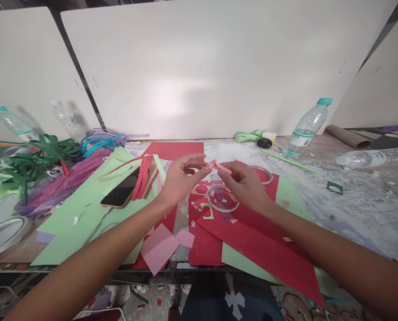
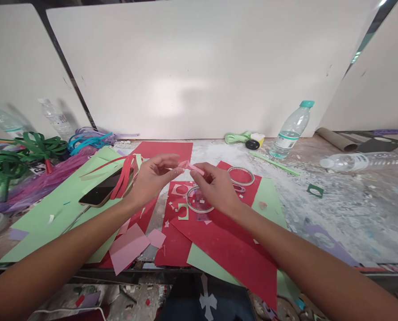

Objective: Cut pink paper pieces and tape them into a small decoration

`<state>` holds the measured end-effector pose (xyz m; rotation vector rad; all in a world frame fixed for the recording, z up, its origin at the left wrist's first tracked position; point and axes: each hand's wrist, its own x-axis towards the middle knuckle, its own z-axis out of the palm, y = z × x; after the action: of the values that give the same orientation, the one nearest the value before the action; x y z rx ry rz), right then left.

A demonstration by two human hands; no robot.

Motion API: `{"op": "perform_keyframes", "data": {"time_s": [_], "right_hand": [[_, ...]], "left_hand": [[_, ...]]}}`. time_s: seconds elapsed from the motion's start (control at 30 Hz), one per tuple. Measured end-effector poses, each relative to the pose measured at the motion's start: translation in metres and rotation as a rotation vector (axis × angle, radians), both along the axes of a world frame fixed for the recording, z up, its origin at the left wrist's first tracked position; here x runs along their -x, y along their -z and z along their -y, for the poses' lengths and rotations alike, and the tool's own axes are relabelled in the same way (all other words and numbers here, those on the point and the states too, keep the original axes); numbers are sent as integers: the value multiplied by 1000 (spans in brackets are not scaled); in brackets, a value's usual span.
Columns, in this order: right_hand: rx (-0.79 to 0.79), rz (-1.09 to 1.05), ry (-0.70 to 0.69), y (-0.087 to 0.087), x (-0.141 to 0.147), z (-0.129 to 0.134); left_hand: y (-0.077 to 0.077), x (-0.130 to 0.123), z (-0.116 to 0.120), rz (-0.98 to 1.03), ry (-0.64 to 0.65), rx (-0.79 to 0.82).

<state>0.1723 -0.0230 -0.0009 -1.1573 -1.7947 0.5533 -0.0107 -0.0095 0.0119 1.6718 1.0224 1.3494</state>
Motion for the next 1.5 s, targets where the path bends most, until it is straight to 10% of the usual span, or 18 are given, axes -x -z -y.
{"op": "perform_keyframes", "data": {"time_s": [0.97, 1.5], "right_hand": [[-25, 94, -55, 2, 4, 5], [510, -365, -540, 0, -6, -6]], "left_hand": [[-5, -3, 8, -70, -49, -61], [-9, 2, 7, -159, 267, -13]]}}
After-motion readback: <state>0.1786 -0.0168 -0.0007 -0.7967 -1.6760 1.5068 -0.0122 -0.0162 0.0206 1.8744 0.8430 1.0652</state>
